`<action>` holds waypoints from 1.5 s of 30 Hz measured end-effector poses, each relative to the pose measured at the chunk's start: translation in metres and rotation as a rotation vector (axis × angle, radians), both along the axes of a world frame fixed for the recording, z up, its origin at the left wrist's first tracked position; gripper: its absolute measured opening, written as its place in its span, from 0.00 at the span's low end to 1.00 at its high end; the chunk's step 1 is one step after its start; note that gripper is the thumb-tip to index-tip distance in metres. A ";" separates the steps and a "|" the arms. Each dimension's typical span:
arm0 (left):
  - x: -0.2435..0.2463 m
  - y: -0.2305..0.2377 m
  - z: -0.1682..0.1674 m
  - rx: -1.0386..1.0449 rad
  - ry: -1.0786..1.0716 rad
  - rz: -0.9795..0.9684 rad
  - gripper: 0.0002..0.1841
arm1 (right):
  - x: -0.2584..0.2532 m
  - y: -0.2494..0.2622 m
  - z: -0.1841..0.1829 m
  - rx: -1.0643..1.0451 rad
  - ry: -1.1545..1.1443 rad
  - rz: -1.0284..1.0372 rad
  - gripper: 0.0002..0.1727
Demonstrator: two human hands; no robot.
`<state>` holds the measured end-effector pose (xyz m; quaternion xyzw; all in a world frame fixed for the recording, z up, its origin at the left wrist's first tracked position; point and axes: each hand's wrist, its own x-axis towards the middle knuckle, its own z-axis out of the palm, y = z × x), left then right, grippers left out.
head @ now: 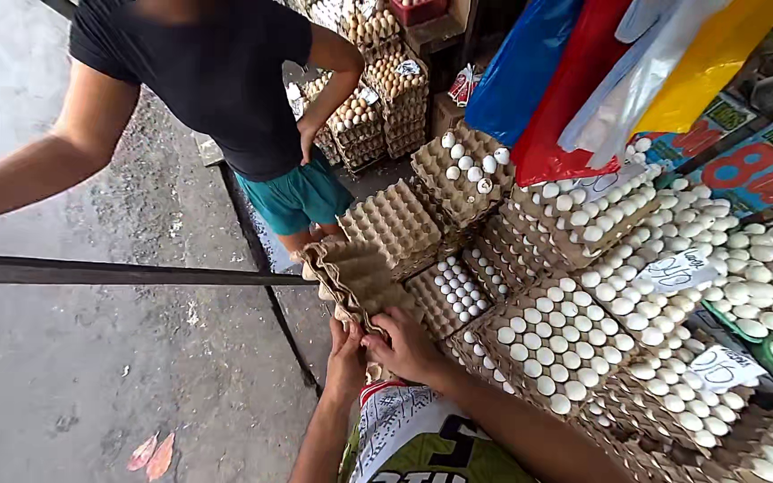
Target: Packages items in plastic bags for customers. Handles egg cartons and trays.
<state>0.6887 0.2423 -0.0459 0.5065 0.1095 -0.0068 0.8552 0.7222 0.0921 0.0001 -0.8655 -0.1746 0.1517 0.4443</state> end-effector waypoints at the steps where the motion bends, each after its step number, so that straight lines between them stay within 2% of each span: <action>1: -0.004 0.002 -0.001 0.013 0.039 0.019 0.46 | -0.002 0.001 -0.005 0.013 0.043 0.027 0.30; 3: -0.009 0.008 -0.004 0.008 0.081 0.031 0.46 | -0.003 0.004 -0.014 0.062 0.124 0.062 0.36; 8: -0.008 0.018 -0.004 0.012 0.088 0.034 0.48 | 0.001 0.011 -0.022 0.340 0.250 -0.076 0.25; 11: -0.002 0.019 0.005 0.085 0.123 0.062 0.43 | 0.007 0.011 -0.017 0.525 0.412 -0.171 0.19; 15: 0.009 0.019 0.006 0.097 0.106 0.053 0.40 | 0.014 0.007 -0.016 0.626 0.492 -0.243 0.14; 19: 0.023 0.023 0.005 0.021 0.105 0.049 0.38 | 0.024 -0.009 -0.025 0.582 0.298 -0.341 0.17; 22: 0.035 0.023 0.003 0.063 0.093 -0.031 0.40 | 0.037 -0.031 -0.022 0.443 0.161 -0.244 0.23; 26: 0.055 0.001 0.000 0.088 0.063 -0.149 0.43 | 0.042 -0.025 -0.016 0.343 0.161 -0.176 0.27; 33: 0.087 -0.016 -0.005 0.185 0.136 -0.220 0.50 | 0.050 -0.040 -0.030 0.431 0.138 -0.280 0.19; 42: 0.096 -0.028 -0.009 0.297 0.117 -0.276 0.50 | 0.045 -0.059 -0.045 0.615 0.175 -0.352 0.14; 45: 0.094 -0.036 -0.006 0.418 0.063 -0.258 0.49 | 0.040 -0.062 -0.044 0.617 0.159 -0.381 0.14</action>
